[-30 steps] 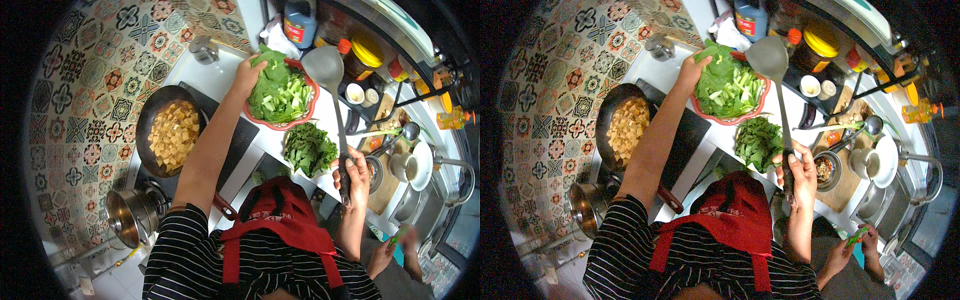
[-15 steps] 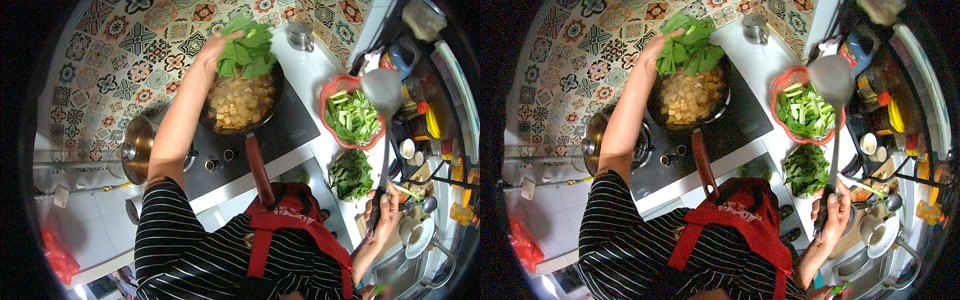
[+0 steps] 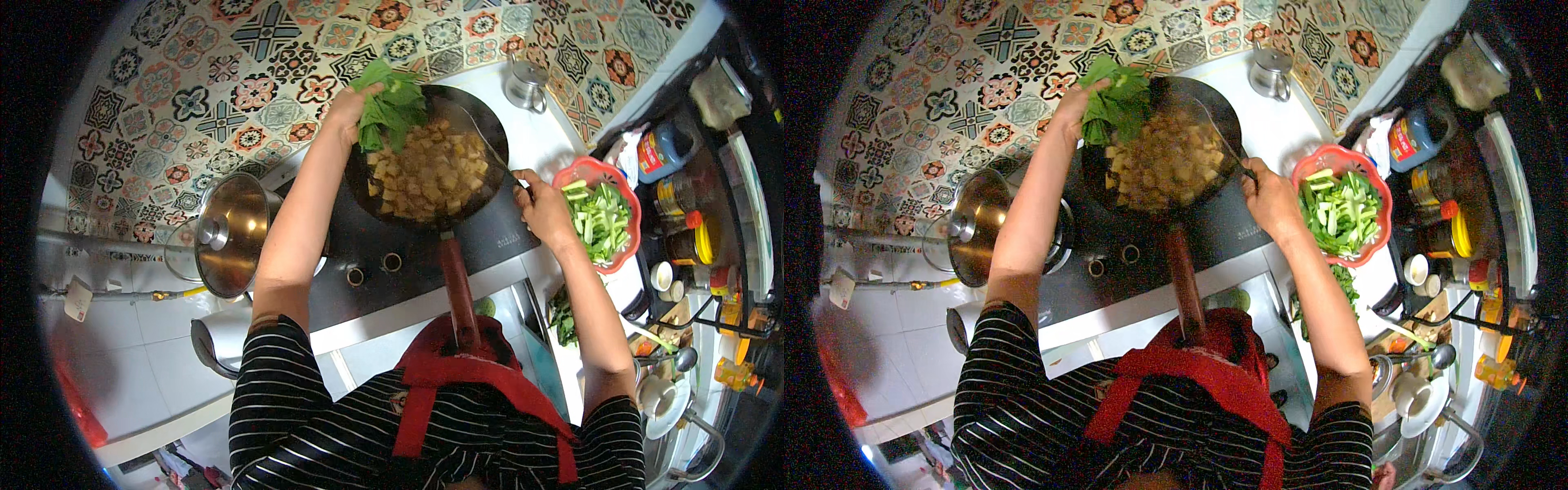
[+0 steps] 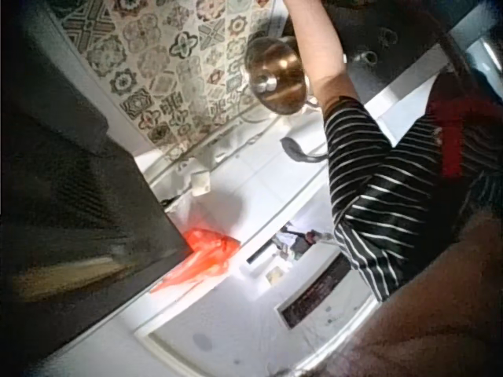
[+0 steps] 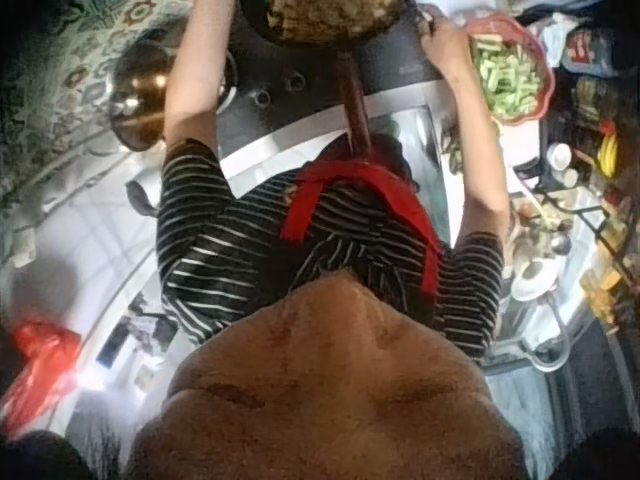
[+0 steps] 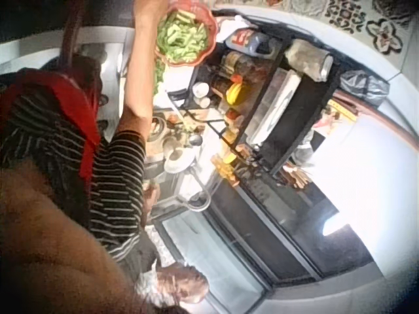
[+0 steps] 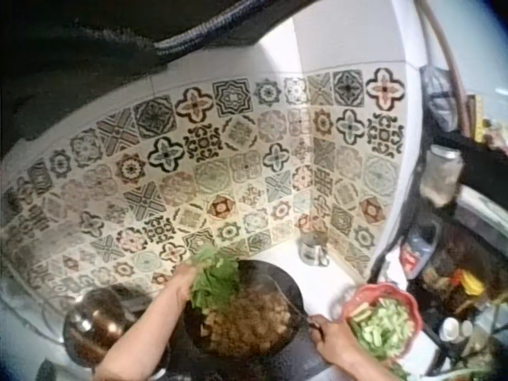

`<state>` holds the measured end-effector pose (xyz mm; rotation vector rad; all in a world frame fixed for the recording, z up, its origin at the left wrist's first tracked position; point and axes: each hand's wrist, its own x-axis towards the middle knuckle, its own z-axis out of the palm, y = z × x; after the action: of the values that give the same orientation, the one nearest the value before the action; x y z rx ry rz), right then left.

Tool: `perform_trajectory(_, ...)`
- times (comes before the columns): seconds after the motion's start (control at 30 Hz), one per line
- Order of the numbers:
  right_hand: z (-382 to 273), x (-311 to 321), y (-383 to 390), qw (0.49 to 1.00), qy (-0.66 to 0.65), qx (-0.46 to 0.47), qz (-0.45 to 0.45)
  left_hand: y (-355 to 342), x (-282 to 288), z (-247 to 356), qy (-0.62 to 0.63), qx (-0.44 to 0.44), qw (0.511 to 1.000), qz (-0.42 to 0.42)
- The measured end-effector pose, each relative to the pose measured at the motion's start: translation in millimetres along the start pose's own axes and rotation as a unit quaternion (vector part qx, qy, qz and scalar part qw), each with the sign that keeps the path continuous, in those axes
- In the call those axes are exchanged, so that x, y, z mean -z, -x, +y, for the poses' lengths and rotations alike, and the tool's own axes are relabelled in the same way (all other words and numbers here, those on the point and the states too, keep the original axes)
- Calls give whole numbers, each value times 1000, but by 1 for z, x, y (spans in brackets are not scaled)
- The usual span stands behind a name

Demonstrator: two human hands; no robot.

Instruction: The person prepares a sauce by mixing ingredients in a small bowl, then adds chopped vegetables to a wok containing tofu and stirs the mixture.

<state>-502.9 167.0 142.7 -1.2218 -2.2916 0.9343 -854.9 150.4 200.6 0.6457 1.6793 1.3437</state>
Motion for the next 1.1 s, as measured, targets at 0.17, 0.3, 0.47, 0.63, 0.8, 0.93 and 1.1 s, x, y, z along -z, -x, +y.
perform_trajectory(0.17, -17, 6, -4, 928, -272, -199, -159, 7, -14, 13, -156, 1, 977, 146)
perform_trajectory(0.3, -21, 8, 9, 917, -283, -198, -201, -25, -9, 12, -189, -107, 967, -131)
perform_trajectory(0.47, -40, 7, 40, 977, -104, -55, -176, -73, -41, -10, -459, -324, 798, -220)
perform_trajectory(0.63, -47, 5, 61, 995, 28, 40, -87, -89, -79, -18, -483, -310, 698, -428)
perform_trajectory(0.8, -69, 35, 80, 997, 71, 20, -37, -82, -75, -27, -492, -376, 738, -269)
perform_trajectory(0.93, -69, 58, 95, 994, 92, 59, 10, -92, -52, -35, -404, -315, 827, -232)
perform_trajectory(1.1, -67, 42, 69, 986, 140, 53, 66, -95, -52, -42, -340, -398, 832, -184)
